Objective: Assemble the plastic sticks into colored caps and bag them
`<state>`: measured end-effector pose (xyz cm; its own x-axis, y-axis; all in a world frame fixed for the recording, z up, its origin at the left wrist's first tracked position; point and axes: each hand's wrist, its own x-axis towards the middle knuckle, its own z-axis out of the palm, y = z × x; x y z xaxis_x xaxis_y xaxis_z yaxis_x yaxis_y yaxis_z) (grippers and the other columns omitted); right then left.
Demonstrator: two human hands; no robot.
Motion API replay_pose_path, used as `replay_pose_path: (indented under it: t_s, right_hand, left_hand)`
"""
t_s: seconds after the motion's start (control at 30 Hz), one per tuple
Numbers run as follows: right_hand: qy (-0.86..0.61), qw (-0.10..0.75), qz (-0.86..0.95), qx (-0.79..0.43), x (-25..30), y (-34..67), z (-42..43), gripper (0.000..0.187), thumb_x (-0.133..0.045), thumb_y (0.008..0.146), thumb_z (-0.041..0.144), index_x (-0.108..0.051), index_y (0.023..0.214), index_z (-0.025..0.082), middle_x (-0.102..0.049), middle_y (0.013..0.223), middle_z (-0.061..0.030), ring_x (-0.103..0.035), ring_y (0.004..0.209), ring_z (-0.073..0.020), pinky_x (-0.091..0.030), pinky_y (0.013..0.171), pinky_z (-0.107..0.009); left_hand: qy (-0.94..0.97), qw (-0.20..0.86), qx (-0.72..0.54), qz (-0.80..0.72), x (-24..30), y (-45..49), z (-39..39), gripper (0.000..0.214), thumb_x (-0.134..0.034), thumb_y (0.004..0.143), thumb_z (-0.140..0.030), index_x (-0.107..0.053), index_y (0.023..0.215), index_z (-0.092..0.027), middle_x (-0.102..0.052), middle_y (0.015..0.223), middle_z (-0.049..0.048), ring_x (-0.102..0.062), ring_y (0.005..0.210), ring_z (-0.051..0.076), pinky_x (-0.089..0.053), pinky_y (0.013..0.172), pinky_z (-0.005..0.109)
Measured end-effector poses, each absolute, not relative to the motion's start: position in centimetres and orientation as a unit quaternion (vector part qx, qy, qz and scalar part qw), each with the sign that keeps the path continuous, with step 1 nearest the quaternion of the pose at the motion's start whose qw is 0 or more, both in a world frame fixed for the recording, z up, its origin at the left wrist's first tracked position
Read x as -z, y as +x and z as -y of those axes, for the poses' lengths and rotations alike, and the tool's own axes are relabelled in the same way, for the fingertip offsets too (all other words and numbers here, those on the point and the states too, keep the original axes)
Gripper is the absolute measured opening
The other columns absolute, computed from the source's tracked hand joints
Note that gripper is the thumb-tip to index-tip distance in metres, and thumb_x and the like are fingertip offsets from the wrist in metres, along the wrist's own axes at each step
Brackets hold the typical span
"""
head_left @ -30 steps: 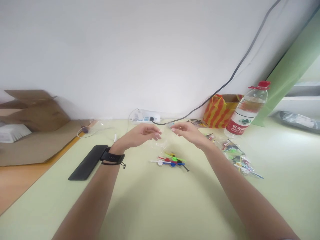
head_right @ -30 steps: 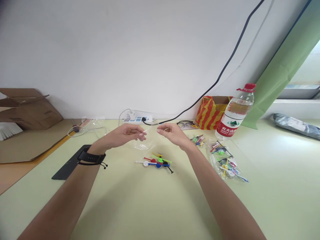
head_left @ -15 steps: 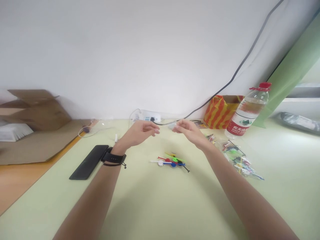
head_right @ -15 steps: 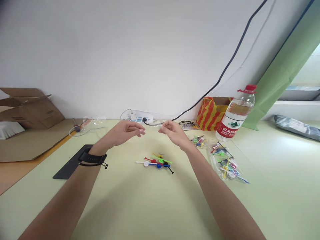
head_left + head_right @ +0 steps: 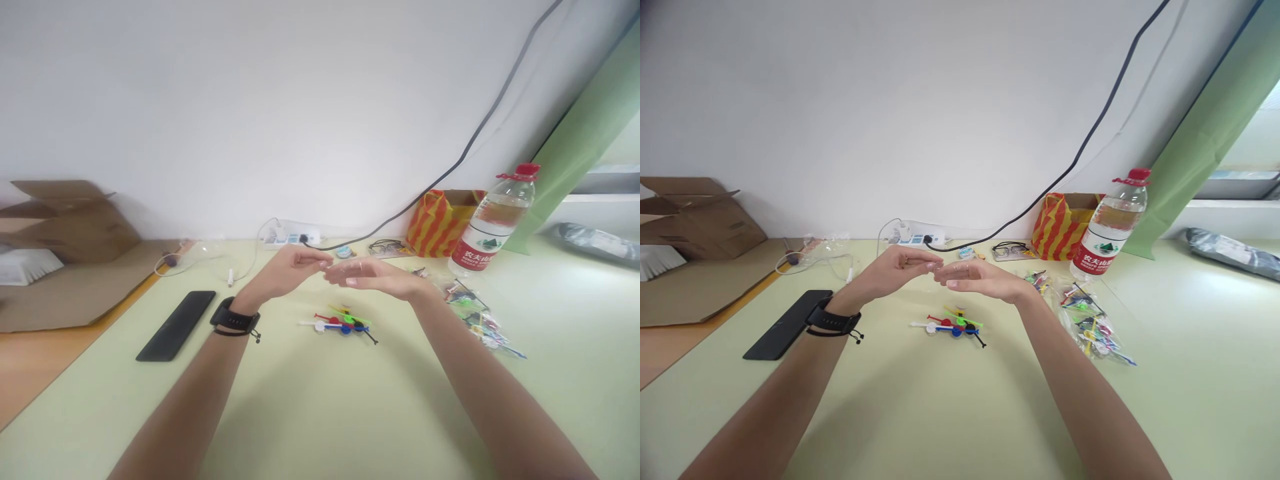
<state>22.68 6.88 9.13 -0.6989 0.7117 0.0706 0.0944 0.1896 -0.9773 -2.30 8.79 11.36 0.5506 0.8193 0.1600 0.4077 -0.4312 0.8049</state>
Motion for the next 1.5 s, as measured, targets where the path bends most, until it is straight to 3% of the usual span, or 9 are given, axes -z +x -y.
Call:
replay_pose_path:
  t_s: [0.27,0.4,0.63,0.83,1.07,1.27,1.5]
  right_hand:
    - [-0.245,0.246,0.708,-0.615,-8.9,23.7,-7.3,0.059,-0.068,0.094,0.047,-0.052,0.149,0.035,-0.052,0.154,-0.0058,-0.055,0.136,-0.0268,-0.044,0.114,-0.047]
    - [-0.23,0.251,0.706,-0.621,-8.6,23.9,-7.4,0.068,-0.067,0.095,0.049,-0.042,0.156,0.034,-0.053,0.154,-0.0096,-0.053,0.139,-0.0278,-0.039,0.117,-0.051]
    - [-0.192,0.225,0.733,-0.613,-7.9,23.9,-7.8,0.055,-0.065,0.097,0.047,-0.052,0.149,0.033,-0.044,0.161,-0.0067,-0.039,0.149,-0.029,-0.03,0.122,-0.052]
    - [-0.167,0.216,0.729,-0.627,-8.0,23.8,-7.7,0.069,-0.068,0.095,0.048,-0.04,0.156,0.037,-0.033,0.166,-0.0058,-0.033,0.152,-0.0296,-0.028,0.122,-0.054]
    - [-0.173,0.228,0.722,-0.63,-8.4,24.0,-7.5,0.078,-0.061,0.094,0.061,-0.028,0.161,0.037,-0.041,0.162,-0.0096,-0.04,0.148,-0.0303,-0.026,0.122,-0.056]
    - [-0.156,0.297,0.701,-0.629,-8.6,23.6,-7.3,0.068,-0.055,0.096,0.065,-0.04,0.156,0.038,-0.044,0.161,-0.0055,-0.035,0.151,-0.0277,-0.022,0.123,-0.053]
    - [-0.158,0.308,0.691,-0.634,-8.8,22.3,-6.8,0.06,-0.064,0.094,0.056,-0.052,0.149,0.036,-0.034,0.166,-0.0022,-0.029,0.154,-0.026,-0.02,0.125,-0.05]
  left_hand:
    - [0.787,0.402,-0.289,-0.368,-11.8,-2.8,-8.9,0.039,-0.066,0.092,-0.052,-0.075,0.121,-0.028,-0.073,0.128,0.0058,-0.066,0.121,0.029,-0.051,0.107,0.043]
    - [0.751,0.444,-0.316,-0.372,-11.5,-3.1,-9.3,0.048,-0.059,0.094,-0.06,-0.072,0.124,-0.024,-0.072,0.129,0.01,-0.066,0.122,0.03,-0.053,0.106,0.047]
    - [0.722,0.514,-0.327,-0.329,-11.3,-2.6,-9.0,0.044,-0.062,0.095,-0.055,-0.071,0.123,-0.022,-0.072,0.129,0.0117,-0.066,0.122,0.03,-0.049,0.11,0.047]
    - [0.74,0.487,-0.319,-0.337,-11.9,-2.3,-8.4,0.039,-0.061,0.096,-0.053,-0.072,0.12,-0.024,-0.074,0.126,0.0098,-0.065,0.124,0.031,-0.045,0.113,0.049]
    - [0.741,0.442,-0.334,-0.379,-11.9,-3.2,-9.1,0.048,-0.053,0.097,-0.061,-0.07,0.126,-0.026,-0.071,0.13,0.0096,-0.064,0.124,0.029,-0.047,0.109,0.046]
    - [0.69,0.504,-0.361,-0.373,-10.3,-3.1,-10.2,0.065,-0.034,0.098,-0.072,-0.06,0.139,-0.029,-0.066,0.139,0.0093,-0.061,0.129,0.03,-0.044,0.112,0.046]
    - [0.679,0.552,-0.349,-0.335,-9.3,-1.7,-9.8,0.066,-0.035,0.097,-0.074,-0.061,0.139,-0.03,-0.064,0.142,0.0087,-0.054,0.137,0.032,-0.04,0.114,0.048]
